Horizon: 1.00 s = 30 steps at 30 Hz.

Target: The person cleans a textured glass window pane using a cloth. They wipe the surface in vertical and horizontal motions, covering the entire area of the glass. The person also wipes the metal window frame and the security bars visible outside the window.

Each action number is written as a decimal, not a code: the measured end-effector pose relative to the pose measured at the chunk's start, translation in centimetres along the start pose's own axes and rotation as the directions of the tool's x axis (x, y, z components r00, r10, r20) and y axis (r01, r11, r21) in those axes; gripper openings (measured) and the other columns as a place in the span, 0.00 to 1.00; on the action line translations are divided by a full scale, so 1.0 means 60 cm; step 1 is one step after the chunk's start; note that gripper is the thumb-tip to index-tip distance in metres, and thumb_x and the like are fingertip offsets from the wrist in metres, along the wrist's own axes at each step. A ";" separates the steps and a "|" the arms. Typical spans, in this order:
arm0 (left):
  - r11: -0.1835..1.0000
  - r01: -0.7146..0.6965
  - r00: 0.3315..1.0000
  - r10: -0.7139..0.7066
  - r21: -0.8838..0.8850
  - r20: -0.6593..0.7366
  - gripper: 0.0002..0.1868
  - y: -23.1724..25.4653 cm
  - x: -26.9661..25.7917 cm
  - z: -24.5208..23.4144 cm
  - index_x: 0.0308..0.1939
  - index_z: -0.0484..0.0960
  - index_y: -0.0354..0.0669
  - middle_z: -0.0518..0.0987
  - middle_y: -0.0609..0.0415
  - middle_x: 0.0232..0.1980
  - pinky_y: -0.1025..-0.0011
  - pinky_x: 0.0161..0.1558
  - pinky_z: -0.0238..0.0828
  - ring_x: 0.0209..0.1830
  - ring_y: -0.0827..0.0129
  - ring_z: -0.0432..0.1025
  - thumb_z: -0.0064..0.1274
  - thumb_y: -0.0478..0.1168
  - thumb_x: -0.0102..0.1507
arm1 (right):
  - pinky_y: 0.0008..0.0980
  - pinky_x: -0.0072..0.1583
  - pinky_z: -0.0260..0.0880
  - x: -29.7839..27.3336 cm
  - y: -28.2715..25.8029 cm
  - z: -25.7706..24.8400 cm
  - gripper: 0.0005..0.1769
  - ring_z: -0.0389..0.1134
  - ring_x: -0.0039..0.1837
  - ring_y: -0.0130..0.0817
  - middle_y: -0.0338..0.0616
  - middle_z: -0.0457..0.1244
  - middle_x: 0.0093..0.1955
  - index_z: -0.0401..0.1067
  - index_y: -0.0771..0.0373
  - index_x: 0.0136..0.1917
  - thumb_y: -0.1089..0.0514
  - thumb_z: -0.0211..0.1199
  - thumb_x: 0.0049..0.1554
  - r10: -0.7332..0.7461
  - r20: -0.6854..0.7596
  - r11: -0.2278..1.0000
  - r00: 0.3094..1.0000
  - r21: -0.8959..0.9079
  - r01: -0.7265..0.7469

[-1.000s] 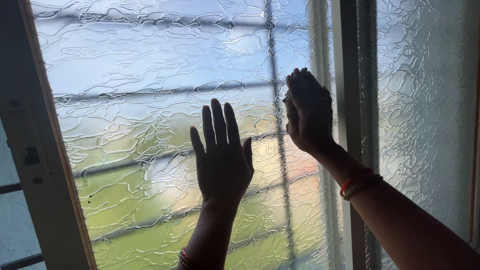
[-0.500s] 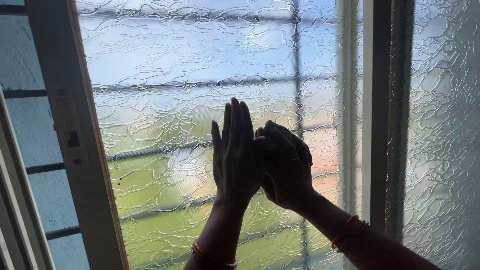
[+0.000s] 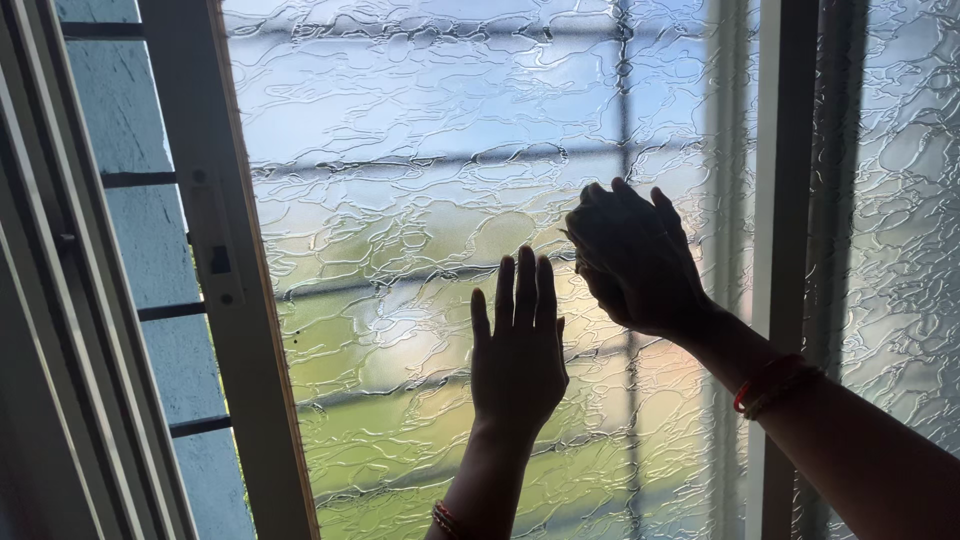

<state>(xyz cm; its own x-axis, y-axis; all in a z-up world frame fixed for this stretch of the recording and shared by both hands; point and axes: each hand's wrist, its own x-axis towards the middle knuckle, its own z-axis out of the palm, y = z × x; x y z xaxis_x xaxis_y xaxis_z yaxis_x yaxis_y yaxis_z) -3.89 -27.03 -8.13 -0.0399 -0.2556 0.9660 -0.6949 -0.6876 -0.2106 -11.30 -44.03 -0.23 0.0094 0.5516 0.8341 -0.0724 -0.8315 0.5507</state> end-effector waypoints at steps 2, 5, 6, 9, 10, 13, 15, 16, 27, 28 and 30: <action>1.000 -0.014 0.999 0.014 0.018 0.040 0.36 0.004 -0.040 0.004 0.80 0.50 0.40 0.48 0.45 0.84 0.44 0.75 0.40 0.83 0.54 0.43 0.41 0.48 0.70 | 0.58 0.75 0.55 0.056 0.015 0.012 0.28 0.58 0.78 0.58 0.59 0.58 0.76 0.65 0.61 0.73 0.57 0.60 0.60 0.024 -0.114 0.998 0.993 0.053 -0.018; 0.998 -0.046 0.993 0.043 0.031 0.107 0.38 0.006 -0.089 0.006 0.79 0.50 0.38 0.47 0.44 0.83 0.44 0.74 0.40 0.83 0.54 0.43 0.41 0.51 0.70 | 0.55 0.77 0.58 0.147 0.012 0.037 0.26 0.59 0.80 0.57 0.58 0.58 0.78 0.64 0.63 0.77 0.59 0.60 0.67 0.071 -0.257 0.994 0.964 0.104 -0.045; 0.998 -0.057 0.990 0.058 -0.006 0.130 0.39 0.004 -0.100 0.004 0.80 0.49 0.37 0.47 0.44 0.84 0.44 0.75 0.40 0.83 0.53 0.42 0.42 0.51 0.70 | 0.54 0.77 0.59 0.168 -0.003 0.044 0.25 0.59 0.80 0.56 0.58 0.59 0.78 0.64 0.64 0.77 0.59 0.61 0.69 0.081 -0.298 0.993 0.951 0.107 -0.051; 0.983 -0.014 0.990 0.039 -0.183 0.134 0.41 -0.010 -0.112 -0.015 0.80 0.48 0.34 0.46 0.39 0.84 0.43 0.77 0.37 0.84 0.51 0.41 0.46 0.50 0.70 | 0.54 0.75 0.59 0.194 -0.069 0.051 0.25 0.60 0.78 0.54 0.57 0.60 0.77 0.66 0.62 0.75 0.59 0.62 0.66 0.086 -0.292 0.983 0.953 0.182 -0.033; 0.968 0.011 0.992 0.021 -0.252 0.124 0.41 -0.018 -0.111 -0.028 0.80 0.48 0.34 0.46 0.37 0.84 0.43 0.78 0.36 0.85 0.49 0.41 0.47 0.49 0.70 | 0.54 0.75 0.59 0.192 -0.090 0.047 0.25 0.60 0.78 0.53 0.56 0.60 0.76 0.66 0.62 0.74 0.59 0.62 0.66 0.077 -0.277 0.978 0.958 0.208 -0.019; 0.990 0.093 0.996 -0.094 -0.108 -0.005 0.42 -0.079 -0.080 -0.079 0.79 0.47 0.33 0.45 0.35 0.83 0.40 0.77 0.32 0.84 0.46 0.39 0.50 0.46 0.68 | 0.55 0.74 0.58 0.156 -0.146 0.035 0.26 0.60 0.77 0.52 0.53 0.60 0.76 0.66 0.61 0.73 0.57 0.63 0.63 0.049 -0.218 0.967 0.975 0.256 0.009; 0.993 0.107 0.992 -0.109 -0.041 -0.058 0.41 -0.124 -0.037 -0.113 0.80 0.45 0.35 0.43 0.36 0.84 0.41 0.79 0.31 0.85 0.45 0.37 0.48 0.45 0.70 | 0.56 0.73 0.56 0.120 -0.174 0.029 0.27 0.60 0.76 0.51 0.51 0.60 0.75 0.68 0.60 0.71 0.56 0.64 0.60 0.020 -0.161 0.967 0.987 0.255 0.022; 0.994 0.110 0.991 -0.110 -0.002 -0.074 0.41 -0.147 -0.010 -0.128 0.81 0.44 0.35 0.41 0.36 0.84 0.41 0.79 0.31 0.85 0.45 0.37 0.47 0.46 0.70 | 0.55 0.74 0.57 0.099 -0.188 0.027 0.27 0.60 0.76 0.50 0.50 0.59 0.75 0.68 0.59 0.71 0.56 0.64 0.59 0.015 -0.140 0.956 0.990 0.293 0.027; 0.986 0.061 0.993 -0.044 0.156 -0.107 0.38 -0.200 0.057 -0.141 0.82 0.44 0.41 0.42 0.43 0.85 0.41 0.80 0.36 0.86 0.50 0.38 0.40 0.53 0.75 | 0.61 0.71 0.48 -0.110 -0.195 0.001 0.28 0.60 0.72 0.42 0.41 0.62 0.70 0.71 0.49 0.67 0.49 0.66 0.53 -0.358 0.077 0.902 0.930 0.287 0.323; 0.988 0.060 0.995 -0.048 0.140 -0.090 0.39 -0.192 0.039 -0.139 0.82 0.45 0.41 0.43 0.43 0.85 0.41 0.79 0.37 0.86 0.50 0.38 0.40 0.54 0.74 | 0.62 0.71 0.46 -0.104 -0.180 0.001 0.28 0.60 0.72 0.43 0.40 0.62 0.70 0.71 0.47 0.66 0.49 0.66 0.52 -0.339 0.083 0.907 0.937 0.292 0.303; 0.987 0.049 0.997 -0.040 0.155 -0.062 0.38 -0.181 0.002 -0.135 0.82 0.46 0.42 0.44 0.45 0.85 0.41 0.80 0.37 0.86 0.51 0.39 0.40 0.54 0.74 | 0.62 0.72 0.45 -0.080 -0.161 0.004 0.27 0.60 0.72 0.44 0.40 0.63 0.69 0.71 0.46 0.64 0.49 0.66 0.51 -0.249 0.127 0.935 0.960 0.290 0.204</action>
<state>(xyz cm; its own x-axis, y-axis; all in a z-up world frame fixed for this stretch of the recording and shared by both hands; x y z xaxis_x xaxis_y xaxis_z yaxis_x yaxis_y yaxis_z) -2.16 -14.11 -4.50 -0.0566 -0.1855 0.9810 -0.5762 -0.7964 -0.1838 -10.41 -38.69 -9.55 0.1539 0.7281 0.6679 0.2239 -0.6841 0.6942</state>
